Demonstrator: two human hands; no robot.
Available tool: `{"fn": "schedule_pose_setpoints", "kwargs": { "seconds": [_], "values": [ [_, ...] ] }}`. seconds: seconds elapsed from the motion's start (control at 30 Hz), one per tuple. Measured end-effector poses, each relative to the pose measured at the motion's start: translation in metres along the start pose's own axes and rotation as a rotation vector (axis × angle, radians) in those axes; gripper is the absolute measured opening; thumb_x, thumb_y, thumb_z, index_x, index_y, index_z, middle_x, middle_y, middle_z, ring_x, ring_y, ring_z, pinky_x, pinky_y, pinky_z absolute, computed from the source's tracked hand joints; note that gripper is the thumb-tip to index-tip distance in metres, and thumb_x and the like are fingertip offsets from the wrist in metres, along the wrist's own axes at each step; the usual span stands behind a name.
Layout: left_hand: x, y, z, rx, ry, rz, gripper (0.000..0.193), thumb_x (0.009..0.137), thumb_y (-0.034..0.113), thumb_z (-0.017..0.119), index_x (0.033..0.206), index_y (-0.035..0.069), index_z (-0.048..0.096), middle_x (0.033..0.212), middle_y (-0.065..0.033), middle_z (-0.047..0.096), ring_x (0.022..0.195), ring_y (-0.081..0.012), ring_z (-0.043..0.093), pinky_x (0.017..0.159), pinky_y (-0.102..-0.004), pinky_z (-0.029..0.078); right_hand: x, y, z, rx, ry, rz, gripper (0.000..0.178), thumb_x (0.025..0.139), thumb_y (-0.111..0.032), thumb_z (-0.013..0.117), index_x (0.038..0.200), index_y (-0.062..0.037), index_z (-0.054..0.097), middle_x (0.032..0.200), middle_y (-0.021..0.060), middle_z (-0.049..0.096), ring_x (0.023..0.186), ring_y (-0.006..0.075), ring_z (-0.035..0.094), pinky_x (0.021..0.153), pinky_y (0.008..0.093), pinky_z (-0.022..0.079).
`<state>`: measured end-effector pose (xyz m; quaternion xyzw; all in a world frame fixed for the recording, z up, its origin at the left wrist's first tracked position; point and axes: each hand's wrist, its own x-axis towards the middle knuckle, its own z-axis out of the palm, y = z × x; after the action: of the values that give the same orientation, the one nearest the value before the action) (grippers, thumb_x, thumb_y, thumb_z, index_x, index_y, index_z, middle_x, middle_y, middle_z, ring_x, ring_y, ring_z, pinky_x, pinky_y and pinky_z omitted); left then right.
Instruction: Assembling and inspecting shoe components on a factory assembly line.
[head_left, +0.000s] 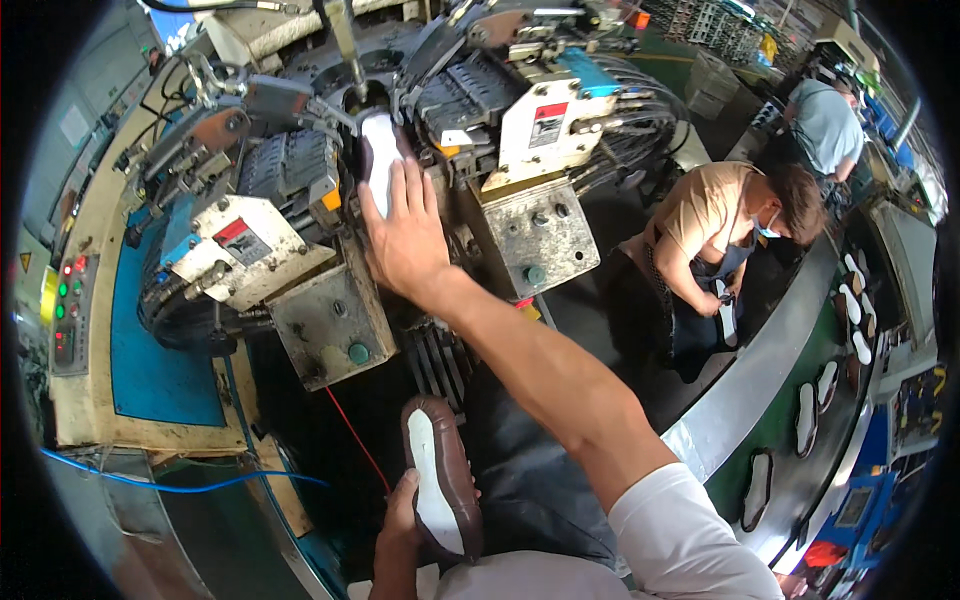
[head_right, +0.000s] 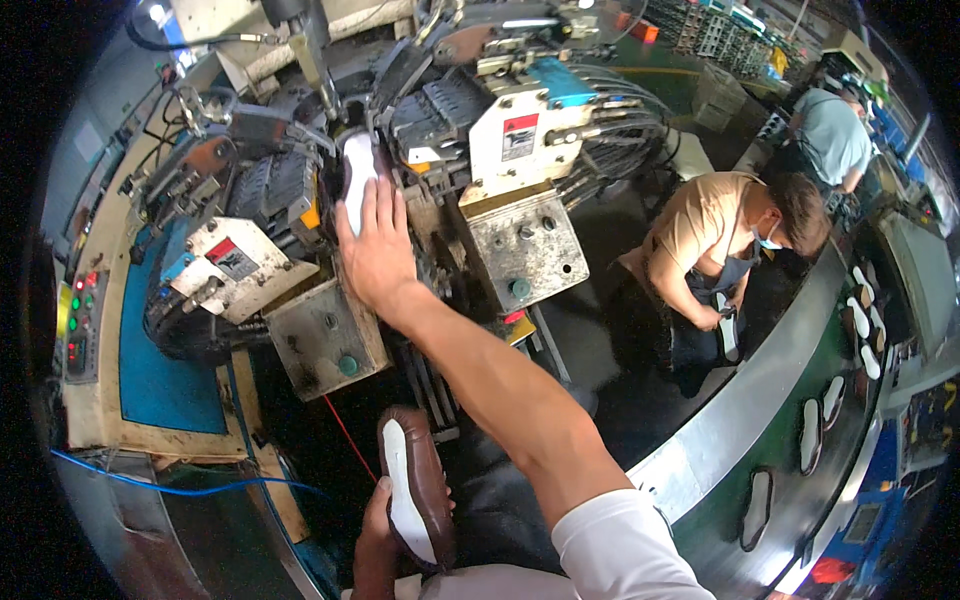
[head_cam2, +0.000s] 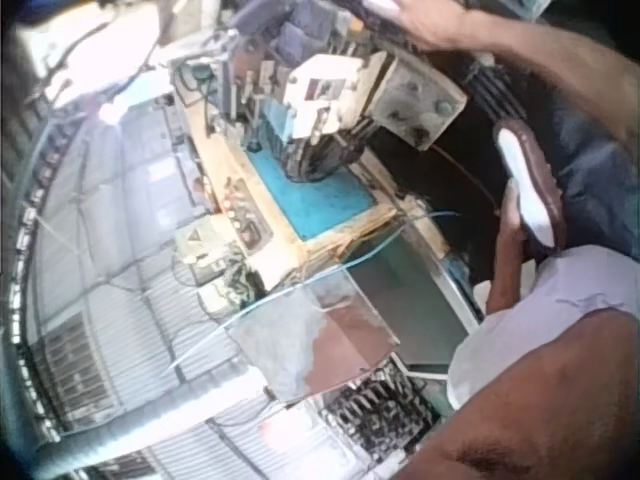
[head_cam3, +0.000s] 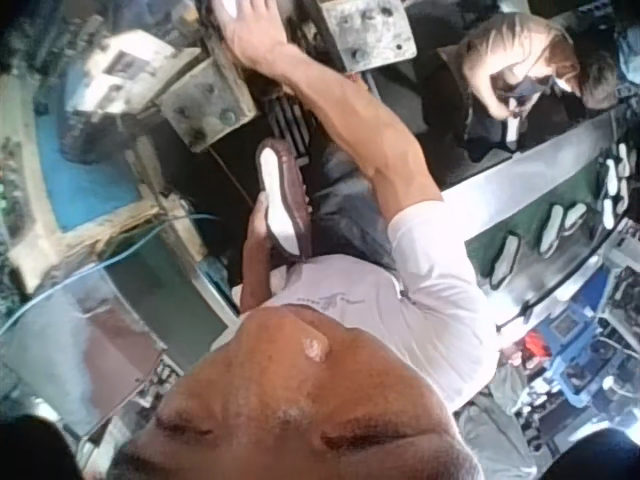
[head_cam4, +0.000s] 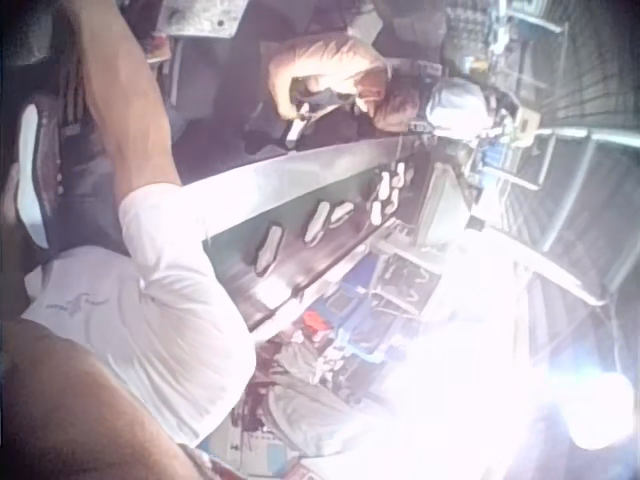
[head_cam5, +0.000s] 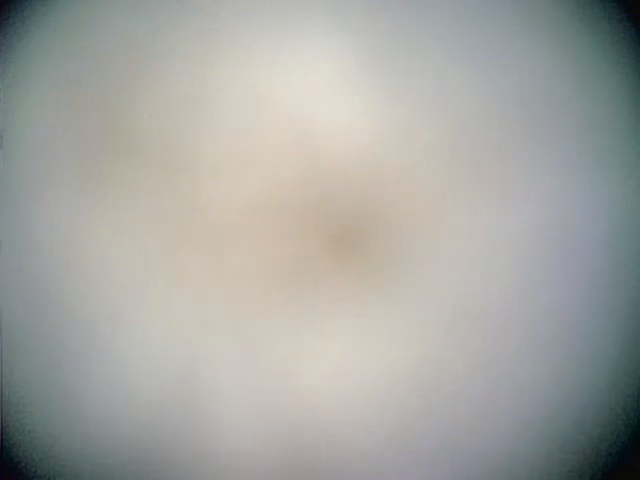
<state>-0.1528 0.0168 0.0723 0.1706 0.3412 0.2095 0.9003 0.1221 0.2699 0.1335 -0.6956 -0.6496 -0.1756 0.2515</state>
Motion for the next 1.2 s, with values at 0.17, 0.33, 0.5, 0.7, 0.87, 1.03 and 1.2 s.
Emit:
{"fn": "schedule_pose_setpoints", "kwargs": {
  "seconds": [0.17, 0.33, 0.5, 0.7, 0.87, 1.03, 1.2],
  "values": [
    [0.031, 0.009, 0.002, 0.144, 0.086, 0.026, 0.08, 0.108, 0.056, 0.048, 0.156, -0.008, 0.044, 0.13, -0.0326, 0.069, 0.11, -0.0446, 0.075, 0.098, -0.0541, 0.063, 0.051, 0.006, 0.011, -0.042, -0.044, -0.005, 0.079, 0.092, -0.032, 0.074, 0.161, -0.0039, 0.049, 0.165, 0.0419, 0.035, 0.158, 0.0565, 0.028, 0.133, 0.0627, 0.02],
    [0.061, 0.014, -0.024, 0.085, 0.033, -0.027, 0.084, 0.107, 0.057, 0.052, 0.158, -0.009, 0.042, 0.134, -0.0336, 0.067, 0.113, -0.0469, 0.075, 0.099, -0.0573, 0.063, 0.054, 0.003, 0.006, -0.009, 0.026, -0.016, 0.077, 0.091, -0.032, 0.074, 0.159, -0.0035, 0.049, 0.164, 0.0428, 0.036, 0.157, 0.0584, 0.028, 0.132, 0.0657, 0.02],
    [0.072, 0.03, -0.016, 0.139, -0.07, 0.054, 0.09, 0.103, 0.063, 0.06, 0.159, -0.005, 0.042, 0.135, -0.0328, 0.067, 0.115, -0.0463, 0.074, 0.099, -0.0588, 0.063, 0.069, -0.016, -0.006, 0.008, -0.008, 0.039, 0.07, 0.096, -0.025, 0.063, 0.161, -0.0027, 0.048, 0.162, 0.0426, 0.038, 0.158, 0.0588, 0.028, 0.132, 0.0657, 0.019],
    [0.067, 0.052, 0.01, 0.195, -0.055, 0.164, 0.082, 0.104, 0.047, 0.064, 0.164, 0.0, 0.035, 0.139, -0.025, 0.064, 0.115, -0.0382, 0.074, 0.099, -0.0507, 0.063, 0.038, 0.028, -0.018, 0.272, 0.042, -0.068, 0.081, 0.093, -0.037, 0.074, 0.166, -0.0134, 0.047, 0.171, 0.0409, 0.026, 0.161, 0.0582, 0.022, 0.134, 0.0572, 0.022],
    [0.064, 0.024, -0.029, 0.207, -0.052, 0.252, 0.076, 0.104, 0.048, 0.064, 0.158, -0.002, 0.044, 0.137, -0.0256, 0.067, 0.108, -0.0385, 0.077, 0.096, -0.0524, 0.065, -0.147, -0.018, -0.041, 1.395, -0.568, 0.545, 0.091, 0.107, -0.059, 0.064, 0.174, -0.0092, 0.029, 0.173, 0.0294, 0.036, 0.164, 0.0379, 0.029, 0.133, 0.0492, 0.025],
    [0.046, -0.009, -0.004, 0.226, -0.207, 0.281, 0.093, 0.1, 0.049, 0.075, 0.169, 0.005, 0.03, 0.151, -0.024, 0.058, 0.128, -0.038, 0.068, 0.106, -0.0539, 0.06, -0.24, -0.03, -0.056, 1.725, -0.206, 1.055, 0.054, 0.111, -0.037, 0.063, 0.156, -0.0079, 0.057, 0.141, 0.0119, 0.069, 0.12, 0.0234, 0.067, 0.107, 0.0396, 0.055],
    [-0.013, -0.05, -0.024, -0.062, -0.281, 0.162, 0.09, 0.104, 0.042, 0.07, 0.173, 0.013, 0.021, 0.152, -0.0281, 0.055, 0.126, -0.0469, 0.068, 0.109, -0.0609, 0.058, -0.283, -0.055, -0.06, 1.626, -0.389, 1.157, 0.069, 0.11, -0.048, 0.066, 0.161, -0.0061, 0.05, 0.143, 0.015, 0.066, 0.127, 0.0256, 0.064, 0.11, 0.0434, 0.053]
  ]
}}
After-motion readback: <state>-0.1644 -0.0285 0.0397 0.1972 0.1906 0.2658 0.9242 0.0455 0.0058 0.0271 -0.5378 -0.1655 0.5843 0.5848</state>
